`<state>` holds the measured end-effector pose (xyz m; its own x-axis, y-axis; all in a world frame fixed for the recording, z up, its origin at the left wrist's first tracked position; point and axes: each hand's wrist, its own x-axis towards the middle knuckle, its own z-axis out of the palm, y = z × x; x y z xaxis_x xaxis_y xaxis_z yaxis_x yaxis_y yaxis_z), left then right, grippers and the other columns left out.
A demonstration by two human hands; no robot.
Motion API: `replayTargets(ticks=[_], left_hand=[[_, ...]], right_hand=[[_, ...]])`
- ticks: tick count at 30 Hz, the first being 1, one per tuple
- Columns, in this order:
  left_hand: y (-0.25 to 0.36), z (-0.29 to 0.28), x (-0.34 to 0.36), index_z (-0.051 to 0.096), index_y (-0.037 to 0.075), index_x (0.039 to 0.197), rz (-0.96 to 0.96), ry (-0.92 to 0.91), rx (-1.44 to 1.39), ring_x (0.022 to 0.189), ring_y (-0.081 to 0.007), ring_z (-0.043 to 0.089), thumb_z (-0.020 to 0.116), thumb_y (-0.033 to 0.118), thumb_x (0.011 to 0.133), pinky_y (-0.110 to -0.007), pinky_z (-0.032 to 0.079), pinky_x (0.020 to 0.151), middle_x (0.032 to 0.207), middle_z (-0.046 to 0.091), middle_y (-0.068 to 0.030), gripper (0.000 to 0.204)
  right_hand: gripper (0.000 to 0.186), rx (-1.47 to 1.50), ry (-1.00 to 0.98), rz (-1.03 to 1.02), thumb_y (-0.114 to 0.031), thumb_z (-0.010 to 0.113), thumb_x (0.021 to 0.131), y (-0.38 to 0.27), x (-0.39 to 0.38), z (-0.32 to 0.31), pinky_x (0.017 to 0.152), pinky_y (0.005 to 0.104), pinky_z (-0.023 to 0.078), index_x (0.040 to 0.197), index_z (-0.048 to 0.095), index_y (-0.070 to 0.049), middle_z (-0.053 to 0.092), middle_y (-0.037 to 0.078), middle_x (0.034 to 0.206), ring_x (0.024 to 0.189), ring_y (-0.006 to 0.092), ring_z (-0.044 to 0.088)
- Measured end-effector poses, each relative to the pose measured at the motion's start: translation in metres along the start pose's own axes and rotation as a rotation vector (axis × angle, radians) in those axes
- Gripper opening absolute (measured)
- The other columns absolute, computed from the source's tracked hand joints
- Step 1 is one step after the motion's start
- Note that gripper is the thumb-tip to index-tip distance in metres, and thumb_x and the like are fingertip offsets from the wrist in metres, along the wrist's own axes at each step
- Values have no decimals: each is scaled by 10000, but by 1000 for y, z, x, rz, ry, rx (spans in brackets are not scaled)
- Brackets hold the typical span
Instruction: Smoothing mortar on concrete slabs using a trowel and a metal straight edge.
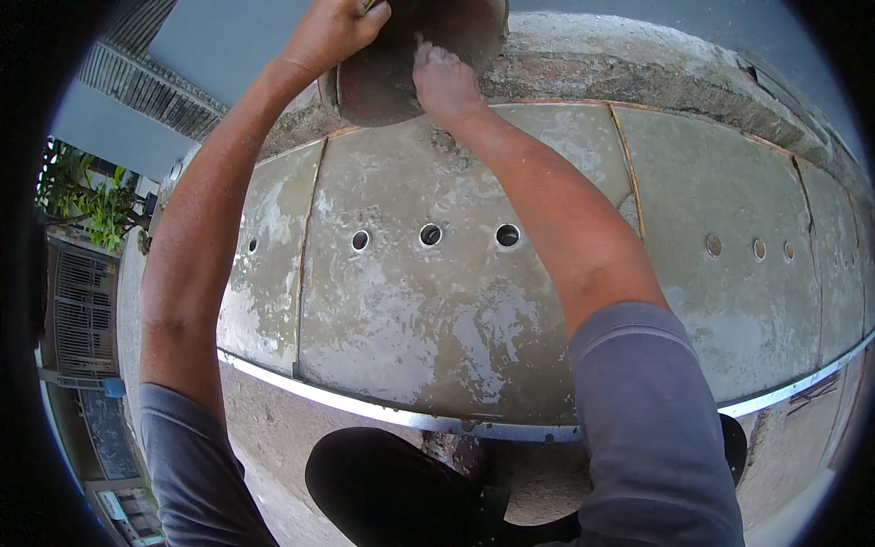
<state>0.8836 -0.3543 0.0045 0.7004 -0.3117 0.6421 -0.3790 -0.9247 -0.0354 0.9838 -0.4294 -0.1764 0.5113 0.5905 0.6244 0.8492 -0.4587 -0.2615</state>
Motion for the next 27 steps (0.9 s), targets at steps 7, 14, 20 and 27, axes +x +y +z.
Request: replayTargets(ticks=[7,14,20,27], left_hand=[[0,3,-6,616,12,870,-65,-72,89,867,-440,604,586,58,809,-479,490,753,884,635,-237,83],[-2,6,-2,607,8,845,37,24,55,865,-431,609,589,52,787,-483,489,766,870,633,-229,75],[12,12,-1,624,9,870,102,43,11,882,-433,614,592,49,788,-481,494,766,891,642,-230,97],[5,-4,-19,664,25,955,-64,-106,50,929,-425,633,596,66,807,-466,500,821,930,663,-234,168]], right_hand=[[284,-70,-104,19,-101,512,880,7,-16,-20,770,452,579,1089,629,51,666,238,1063,956,365,689],[252,32,-252,-133,-165,522,878,2,-35,41,781,486,569,1063,650,-51,679,192,1063,978,358,678],[318,37,-63,-46,-232,541,890,61,10,27,864,471,537,1169,654,-129,681,139,1078,1020,346,654],[371,3,-532,-95,-334,589,909,59,-50,-4,846,480,537,1221,638,-140,666,166,1095,1009,361,648]])
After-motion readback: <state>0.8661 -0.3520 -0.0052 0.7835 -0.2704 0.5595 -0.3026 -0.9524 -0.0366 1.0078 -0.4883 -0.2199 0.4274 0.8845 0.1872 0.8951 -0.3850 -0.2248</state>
